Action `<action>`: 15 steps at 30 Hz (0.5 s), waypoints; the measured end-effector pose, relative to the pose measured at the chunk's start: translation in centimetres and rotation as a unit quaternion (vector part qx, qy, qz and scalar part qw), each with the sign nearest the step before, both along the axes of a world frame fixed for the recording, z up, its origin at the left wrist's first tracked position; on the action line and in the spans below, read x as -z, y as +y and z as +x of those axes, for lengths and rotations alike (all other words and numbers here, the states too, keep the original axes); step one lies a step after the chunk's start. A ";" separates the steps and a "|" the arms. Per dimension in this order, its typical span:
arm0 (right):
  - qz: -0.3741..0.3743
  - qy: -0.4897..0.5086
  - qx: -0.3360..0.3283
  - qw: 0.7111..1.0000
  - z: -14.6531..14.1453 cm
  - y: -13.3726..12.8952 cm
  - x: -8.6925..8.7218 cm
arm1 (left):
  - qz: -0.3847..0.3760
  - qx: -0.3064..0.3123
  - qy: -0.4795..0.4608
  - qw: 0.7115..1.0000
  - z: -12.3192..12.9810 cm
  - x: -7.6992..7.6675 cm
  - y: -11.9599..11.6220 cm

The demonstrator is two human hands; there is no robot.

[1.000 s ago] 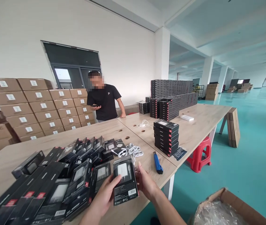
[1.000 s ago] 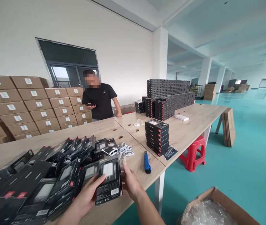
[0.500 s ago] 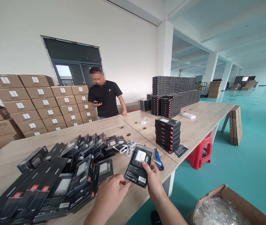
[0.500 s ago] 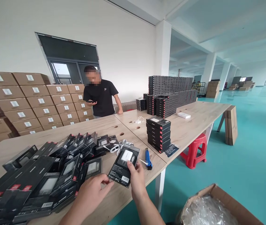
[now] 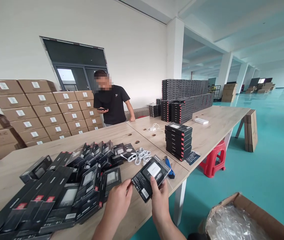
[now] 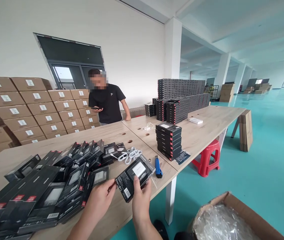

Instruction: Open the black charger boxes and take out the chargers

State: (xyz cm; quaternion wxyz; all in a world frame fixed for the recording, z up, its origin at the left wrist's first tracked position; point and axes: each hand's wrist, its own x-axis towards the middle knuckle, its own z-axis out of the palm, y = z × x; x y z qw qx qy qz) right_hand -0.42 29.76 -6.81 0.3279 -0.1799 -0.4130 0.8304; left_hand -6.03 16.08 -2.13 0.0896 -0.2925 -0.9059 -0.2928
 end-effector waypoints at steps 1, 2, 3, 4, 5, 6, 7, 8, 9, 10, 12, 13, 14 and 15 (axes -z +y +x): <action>-0.001 -0.003 0.002 1.000 0.0 -0.2 0.2 | 0.012 -0.005 -0.001 1.000 -0.1 0.2 0.0; -0.004 -0.005 0.002 1.000 0.0 -0.3 0.3 | 0.022 -0.011 -0.004 1.000 -0.2 0.3 -0.1; -0.010 -0.004 -0.001 1.000 0.1 -0.3 0.4 | 0.029 -0.013 -0.009 0.999 -0.4 0.5 -0.2; -0.020 -0.002 -0.011 1.000 0.2 -0.3 0.5 | 0.036 -0.014 -0.017 0.999 -0.6 0.5 -0.3; -0.035 0.003 -0.029 0.999 0.3 -0.3 0.5 | 0.044 -0.012 -0.028 0.999 -0.8 0.6 -0.4; -0.052 0.009 -0.052 0.997 0.4 -0.1 0.5 | 0.052 -0.007 -0.040 0.998 -1.0 0.5 -0.6; -0.069 0.016 -0.079 0.994 0.6 0.0 0.5 | 0.063 0.003 -0.061 0.996 -1.1 0.5 -0.8; -0.083 0.022 -0.102 0.991 0.8 0.2 0.4 | 0.080 0.017 -0.092 0.992 -1.2 0.4 -1.0; -0.093 0.027 -0.117 0.988 1.0 0.5 0.4 | 0.105 0.033 -0.130 0.985 -1.2 0.3 -1.3; -0.098 0.029 -0.121 0.987 1.2 0.7 0.4 | 0.134 0.047 -0.170 0.975 -1.1 0.2 -1.5; -0.099 0.026 -0.104 0.989 1.3 1.0 0.5 | 0.178 0.068 -0.235 0.953 -0.6 0.0 -1.7; -0.096 0.023 -0.089 0.991 1.3 1.1 0.7 | 0.181 0.077 -0.248 0.949 -0.2 -0.1 -1.7; -0.089 0.019 -0.075 0.993 1.3 1.1 0.9 | 0.167 0.083 -0.245 0.951 0.2 -0.1 -1.7; -0.078 0.015 -0.062 0.995 1.2 1.0 1.1 | 0.144 0.088 -0.233 0.958 0.5 -0.2 -1.5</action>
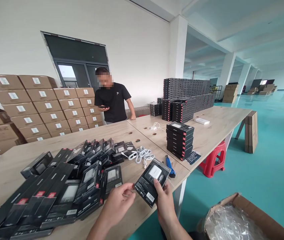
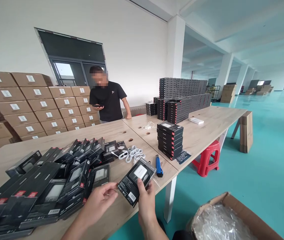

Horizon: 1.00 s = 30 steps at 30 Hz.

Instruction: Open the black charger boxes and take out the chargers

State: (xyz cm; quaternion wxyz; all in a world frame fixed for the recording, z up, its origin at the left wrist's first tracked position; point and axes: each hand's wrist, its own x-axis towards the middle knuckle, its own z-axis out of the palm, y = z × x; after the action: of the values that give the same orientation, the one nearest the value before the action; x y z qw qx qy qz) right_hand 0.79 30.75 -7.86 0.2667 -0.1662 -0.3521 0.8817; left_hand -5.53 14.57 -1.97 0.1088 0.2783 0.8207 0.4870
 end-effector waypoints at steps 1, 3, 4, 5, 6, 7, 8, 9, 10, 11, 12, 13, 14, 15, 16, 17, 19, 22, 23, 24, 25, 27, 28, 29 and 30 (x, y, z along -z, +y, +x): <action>0.014 -0.004 0.010 1.000 -0.1 -0.1 0.2 | -0.024 0.004 0.024 0.999 0.3 0.0 0.2; 0.043 -0.014 0.024 0.999 -0.1 -0.5 0.4 | -0.066 -0.006 0.079 0.995 0.6 0.2 0.6; 0.057 -0.024 0.031 0.998 -0.1 -0.7 0.5 | -0.081 -0.019 0.102 0.991 0.6 0.4 0.7; 0.072 -0.036 0.041 0.996 -0.1 -0.9 0.5 | -0.089 -0.032 0.120 0.988 0.5 0.6 0.9; 0.086 -0.049 0.053 0.994 0.1 -1.1 0.4 | -0.089 -0.045 0.131 0.986 0.5 0.8 1.0; 0.100 -0.061 0.068 0.991 0.2 -1.3 0.4 | -0.084 -0.057 0.136 0.986 0.5 1.1 1.1; 0.110 -0.070 0.081 0.988 0.3 -1.4 0.3 | -0.074 -0.069 0.136 0.986 0.4 1.3 1.1; 0.116 -0.076 0.091 0.986 0.5 -1.5 0.2 | -0.064 -0.079 0.133 0.986 0.5 1.5 1.2; 0.117 -0.079 0.096 0.985 0.6 -1.5 0.1 | -0.054 -0.087 0.129 0.986 0.5 1.7 1.2; 0.114 -0.079 0.095 0.986 0.8 -1.5 0.1 | -0.047 -0.091 0.123 0.987 0.6 1.8 1.2; 0.108 -0.077 0.091 0.987 0.9 -1.5 0.0 | -0.041 -0.093 0.116 0.988 0.6 1.9 1.1; 0.100 -0.071 0.081 0.989 1.1 -1.5 0.0 | -0.033 -0.095 0.105 0.989 0.6 1.9 1.1; 0.089 -0.062 0.067 0.992 1.2 -1.5 -0.1 | -0.022 -0.095 0.090 0.991 0.5 1.9 1.0; 0.076 -0.049 0.048 0.995 1.5 -1.6 -0.2 | -0.008 -0.095 0.072 0.993 0.3 2.0 0.9; 0.064 -0.032 0.025 0.997 1.7 -1.6 -0.3 | 0.007 -0.093 0.051 0.994 0.1 2.0 0.8; 0.054 -0.014 -0.005 0.998 2.0 -1.6 -0.5 | 0.025 -0.089 0.025 0.995 -0.3 2.1 0.7; 0.051 0.021 -0.078 0.995 2.5 -1.6 -0.8 | 0.059 -0.079 -0.041 0.994 -1.0 2.4 0.6; 0.091 0.045 -0.130 0.986 3.0 -1.3 -0.9 | 0.098 -0.062 -0.155 0.981 -1.6 3.0 0.6; 0.109 0.040 -0.121 0.986 3.0 -1.1 -0.8 | 0.108 -0.059 -0.188 0.974 -1.5 3.1 0.7; 0.127 0.030 -0.103 0.986 3.0 -0.9 -0.6 | 0.116 -0.056 -0.215 0.968 -1.3 3.3 0.7; 0.144 0.019 -0.086 0.986 3.0 -0.7 -0.4 | 0.125 -0.047 -0.243 0.961 -0.9 3.4 0.8; 0.174 0.004 -0.070 0.982 3.0 -0.4 -0.2 | 0.147 -0.010 -0.294 0.944 0.2 3.5 1.0; 0.186 0.003 -0.070 0.980 2.9 -0.2 -0.1 | 0.155 0.013 -0.313 0.937 0.7 3.6 1.0; 0.193 0.004 -0.068 0.979 2.8 -0.1 -0.1 | 0.161 0.030 -0.324 0.932 1.2 3.6 1.0; 0.192 0.005 -0.066 0.979 2.7 0.1 -0.2 | 0.161 0.042 -0.327 0.930 1.5 3.6 0.9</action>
State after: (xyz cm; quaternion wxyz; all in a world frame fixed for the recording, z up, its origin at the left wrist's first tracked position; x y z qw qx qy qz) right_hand 3.50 30.81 -7.67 0.2367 -0.0836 -0.5240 0.8139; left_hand -4.01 15.48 -5.53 0.3449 0.1520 0.6377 0.6718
